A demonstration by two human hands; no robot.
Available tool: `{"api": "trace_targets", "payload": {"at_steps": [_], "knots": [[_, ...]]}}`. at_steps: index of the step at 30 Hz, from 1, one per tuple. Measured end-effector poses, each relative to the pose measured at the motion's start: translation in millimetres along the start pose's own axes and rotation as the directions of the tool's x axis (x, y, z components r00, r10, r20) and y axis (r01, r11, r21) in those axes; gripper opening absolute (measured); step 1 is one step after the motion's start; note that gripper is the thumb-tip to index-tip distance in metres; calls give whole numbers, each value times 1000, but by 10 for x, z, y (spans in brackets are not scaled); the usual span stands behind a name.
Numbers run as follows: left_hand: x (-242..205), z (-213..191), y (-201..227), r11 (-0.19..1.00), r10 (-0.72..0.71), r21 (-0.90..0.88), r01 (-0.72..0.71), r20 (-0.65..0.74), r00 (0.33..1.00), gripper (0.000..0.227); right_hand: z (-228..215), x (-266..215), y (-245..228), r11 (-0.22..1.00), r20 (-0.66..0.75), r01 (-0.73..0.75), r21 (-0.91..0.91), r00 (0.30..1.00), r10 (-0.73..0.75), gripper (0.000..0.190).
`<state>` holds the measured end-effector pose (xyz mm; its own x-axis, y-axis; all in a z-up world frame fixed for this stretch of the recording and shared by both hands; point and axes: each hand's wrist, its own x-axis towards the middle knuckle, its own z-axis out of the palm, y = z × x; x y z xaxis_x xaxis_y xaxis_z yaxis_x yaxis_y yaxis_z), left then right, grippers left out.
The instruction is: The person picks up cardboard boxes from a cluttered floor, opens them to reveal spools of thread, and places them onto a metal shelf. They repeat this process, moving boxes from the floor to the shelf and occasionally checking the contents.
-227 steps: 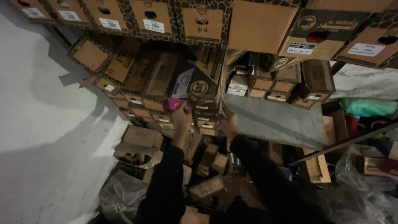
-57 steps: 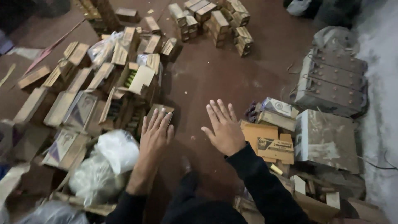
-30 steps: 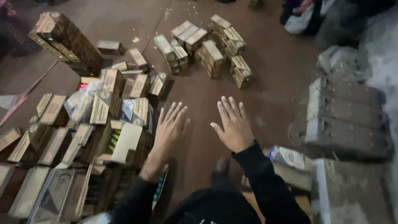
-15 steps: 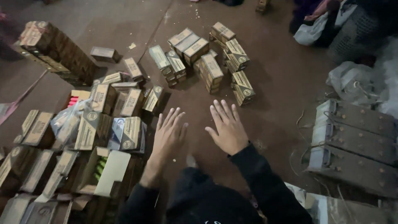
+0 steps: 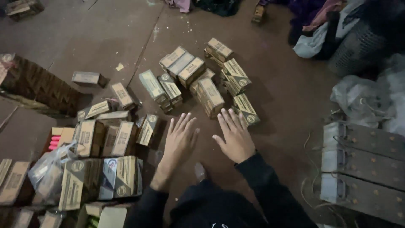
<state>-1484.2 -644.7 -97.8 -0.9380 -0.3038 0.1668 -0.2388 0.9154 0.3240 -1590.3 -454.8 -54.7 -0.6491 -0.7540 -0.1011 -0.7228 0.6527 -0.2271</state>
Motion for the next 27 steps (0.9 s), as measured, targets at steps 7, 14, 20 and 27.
{"api": "trace_targets", "payload": {"at_steps": [7, 14, 20, 27], "knots": [[990, 145, -190, 998, 14, -66, -8, 94, 995, 52, 0, 842, 273, 1000, -3, -15, 22, 1000, 15, 73], [1456, 746, -326, 996, -76, -24, 82, 190, 979, 59, 254, 1527, 649, 997, 188, 0, 83, 982, -16, 71], [1761, 1392, -505, 997, -47, -48, 53, 120, 992, 58, 1108, 1966, 1148, 973, -99, 176, 148, 982, -162, 71], [2223, 2220, -765, 990, -132, -23, 138, 176, 975, 64, 1766, 2574, 1668, 979, -47, 126, 159, 992, -120, 71]]}}
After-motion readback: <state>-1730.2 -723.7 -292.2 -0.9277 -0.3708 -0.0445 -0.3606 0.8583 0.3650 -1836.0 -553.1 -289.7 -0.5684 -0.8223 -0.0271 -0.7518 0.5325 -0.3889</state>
